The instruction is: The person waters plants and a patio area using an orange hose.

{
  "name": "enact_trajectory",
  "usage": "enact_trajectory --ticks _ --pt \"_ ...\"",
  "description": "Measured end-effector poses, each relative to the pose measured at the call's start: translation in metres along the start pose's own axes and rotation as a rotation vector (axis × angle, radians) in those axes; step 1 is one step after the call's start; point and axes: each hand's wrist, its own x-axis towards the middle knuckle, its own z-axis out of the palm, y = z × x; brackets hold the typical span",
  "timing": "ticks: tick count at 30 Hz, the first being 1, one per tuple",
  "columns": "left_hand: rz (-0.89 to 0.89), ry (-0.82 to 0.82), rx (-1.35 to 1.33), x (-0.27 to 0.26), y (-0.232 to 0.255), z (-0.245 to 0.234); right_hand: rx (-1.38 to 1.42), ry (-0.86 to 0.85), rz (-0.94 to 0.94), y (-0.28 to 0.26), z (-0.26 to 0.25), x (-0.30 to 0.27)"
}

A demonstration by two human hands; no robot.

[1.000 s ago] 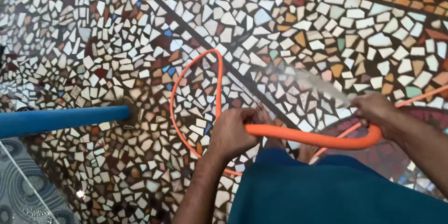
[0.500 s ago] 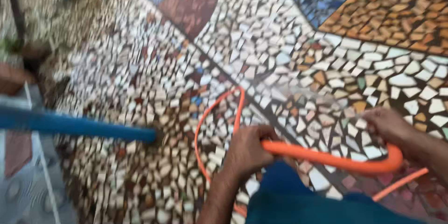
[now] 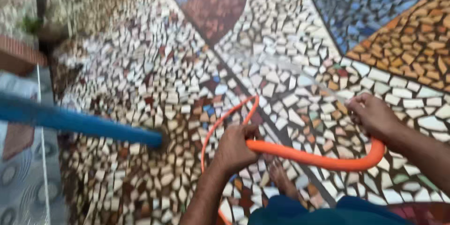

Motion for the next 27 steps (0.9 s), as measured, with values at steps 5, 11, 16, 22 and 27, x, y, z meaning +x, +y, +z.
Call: enact_trajectory --ticks 5,11,16,22,27 --pt "-0.138 -0.065 -0.042 0.023 -0.016 -0.015 0.044 -0.203 0.043 -0.017 0.012 0.012" --pt "-0.151 0.012 -0.142 0.053 -0.03 -0.028 0.058 -0.501 0.12 -0.087 0.033 0.026" --pt "-0.252 -0.041 -0.129 0.088 -0.043 -0.03 0.033 -0.412 -0.059 -0.096 0.034 0.099" --pt "-0.323 0.002 -0.061 0.171 -0.02 -0.047 0.087 -0.152 -0.009 -0.14 0.001 0.161" --pt "-0.241 -0.076 -0.016 0.256 0.007 -0.035 0.179 -0.104 0.086 -0.128 -0.053 0.198"
